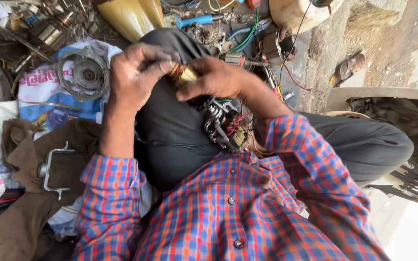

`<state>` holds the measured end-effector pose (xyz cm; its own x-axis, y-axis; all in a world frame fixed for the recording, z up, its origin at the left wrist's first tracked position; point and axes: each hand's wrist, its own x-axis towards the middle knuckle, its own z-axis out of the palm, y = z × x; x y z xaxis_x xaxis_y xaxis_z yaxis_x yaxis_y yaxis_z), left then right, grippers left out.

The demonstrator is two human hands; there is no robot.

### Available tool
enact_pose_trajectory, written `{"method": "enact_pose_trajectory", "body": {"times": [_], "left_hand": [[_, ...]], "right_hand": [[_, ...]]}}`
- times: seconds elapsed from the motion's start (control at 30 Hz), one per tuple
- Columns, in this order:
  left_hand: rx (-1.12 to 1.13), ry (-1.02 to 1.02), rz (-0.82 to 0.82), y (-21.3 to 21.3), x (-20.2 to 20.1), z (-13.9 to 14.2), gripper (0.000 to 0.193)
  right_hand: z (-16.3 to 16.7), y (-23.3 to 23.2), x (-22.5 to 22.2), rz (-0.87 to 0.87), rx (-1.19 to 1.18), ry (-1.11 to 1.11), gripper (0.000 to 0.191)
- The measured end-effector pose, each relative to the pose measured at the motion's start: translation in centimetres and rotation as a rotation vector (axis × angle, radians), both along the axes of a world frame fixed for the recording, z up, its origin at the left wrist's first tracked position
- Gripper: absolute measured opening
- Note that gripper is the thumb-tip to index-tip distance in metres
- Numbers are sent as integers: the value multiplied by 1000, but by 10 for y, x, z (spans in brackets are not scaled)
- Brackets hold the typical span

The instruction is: The person sits on the ground with an electric motor in their lap and works on its armature. They hold the copper-wound armature, fit components onto its shaft by hand, press parts into place, and reposition the motor housing while handling wires and small parts.

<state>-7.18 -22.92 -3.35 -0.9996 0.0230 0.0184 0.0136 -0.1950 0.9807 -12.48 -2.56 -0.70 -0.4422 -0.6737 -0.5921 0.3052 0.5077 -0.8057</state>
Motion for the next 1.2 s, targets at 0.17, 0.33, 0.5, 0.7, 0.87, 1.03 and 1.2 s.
{"method": "enact_pose_trajectory", "body": {"times": [0.17, 0.33, 0.5, 0.7, 0.87, 1.03, 1.2], "left_hand": [[-509, 82, 171, 4, 4, -8, 8], [224, 11, 27, 3, 14, 3, 12], [250, 133, 89, 16, 33, 16, 13], [264, 40, 90, 11, 25, -5, 16], [363, -142, 218, 1, 25, -14, 12], [581, -400, 255, -8, 32, -11, 16], [285, -309, 215, -12, 45, -10, 23]], "right_hand": [[8, -9, 14, 48, 256, 594, 56], [29, -7, 17, 86, 356, 631, 61], [47, 8, 6, 51, -460, 61, 69], [48, 10, 0, -25, 100, 367, 54], [40, 6, -9, 0, 41, 235, 51], [29, 4, -14, -4, 48, 349, 54], [24, 3, -4, 46, 188, 440, 56]]}}
